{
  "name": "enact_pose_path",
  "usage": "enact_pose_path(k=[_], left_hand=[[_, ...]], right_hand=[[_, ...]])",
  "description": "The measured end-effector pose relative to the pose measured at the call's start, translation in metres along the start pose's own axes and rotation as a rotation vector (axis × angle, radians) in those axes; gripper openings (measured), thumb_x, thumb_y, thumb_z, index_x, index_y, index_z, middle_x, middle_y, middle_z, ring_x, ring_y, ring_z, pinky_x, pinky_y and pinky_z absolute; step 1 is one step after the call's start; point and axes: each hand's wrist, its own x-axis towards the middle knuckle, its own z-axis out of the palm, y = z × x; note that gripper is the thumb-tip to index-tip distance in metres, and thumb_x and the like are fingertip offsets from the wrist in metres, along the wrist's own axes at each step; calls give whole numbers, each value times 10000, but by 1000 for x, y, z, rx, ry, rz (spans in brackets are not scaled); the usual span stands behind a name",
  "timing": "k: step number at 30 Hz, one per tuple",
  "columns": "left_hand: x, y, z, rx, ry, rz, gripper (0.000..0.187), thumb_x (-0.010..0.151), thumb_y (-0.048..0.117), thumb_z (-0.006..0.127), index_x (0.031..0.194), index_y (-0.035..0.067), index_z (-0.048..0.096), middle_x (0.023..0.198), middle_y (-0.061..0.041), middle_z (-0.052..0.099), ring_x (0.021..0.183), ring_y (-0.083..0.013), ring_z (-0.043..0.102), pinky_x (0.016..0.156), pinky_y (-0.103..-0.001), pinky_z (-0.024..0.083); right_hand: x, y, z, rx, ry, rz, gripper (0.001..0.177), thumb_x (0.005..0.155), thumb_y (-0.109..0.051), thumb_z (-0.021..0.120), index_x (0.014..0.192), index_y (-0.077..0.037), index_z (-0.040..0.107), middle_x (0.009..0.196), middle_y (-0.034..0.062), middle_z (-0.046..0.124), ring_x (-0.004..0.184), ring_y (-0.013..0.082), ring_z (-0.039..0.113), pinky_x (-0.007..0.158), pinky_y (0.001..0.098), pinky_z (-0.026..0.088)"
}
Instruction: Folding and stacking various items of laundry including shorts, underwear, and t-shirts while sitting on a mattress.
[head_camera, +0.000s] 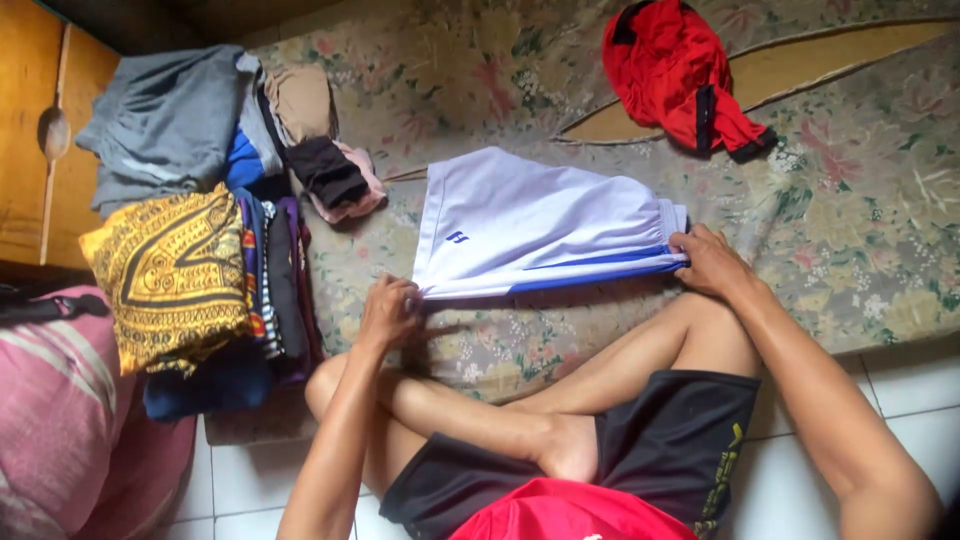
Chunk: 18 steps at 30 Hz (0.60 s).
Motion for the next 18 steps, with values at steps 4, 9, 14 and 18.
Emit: enact_pose_path(k=[4,9,14,18], left_hand=[[-7,-4,28,68,-15,-107,126,784,317,753,698,231,721,880,29,734,839,-291,636,708,-425,570],[15,23,-9,-60,-253,-312,260,784,406,736,803,146,742,872,-112,748,910,-388,700,821,-556,558],[22,35,-31,-231,-263,-380,257,854,355,711,1016,156,714,892,-104,766,950,-377,725,868,-553,551],[27,10,-20,-348,-242,-386,258,859,340,691,1059,186,745,870,-116,763,933,-385,730,845,-548,560]], right_hand=[[-1,-26,-32,165,-104,66,502,675,-521,876,943,-108,778,1011,255,669,1098,504,658,1016,530,480],[-21,-105,-77,701,87,627,945,717,-449,930,1353,123,529,1324,363,573,1093,464,669,766,498,616],[20,-69,-27,1097,59,647,523,775,-154,844,1176,80,602,956,215,650,768,356,706,596,507,617],[52,-99,-32,1334,155,564,423,749,-103,798,1131,-125,618,900,80,651,747,246,691,607,468,620]])
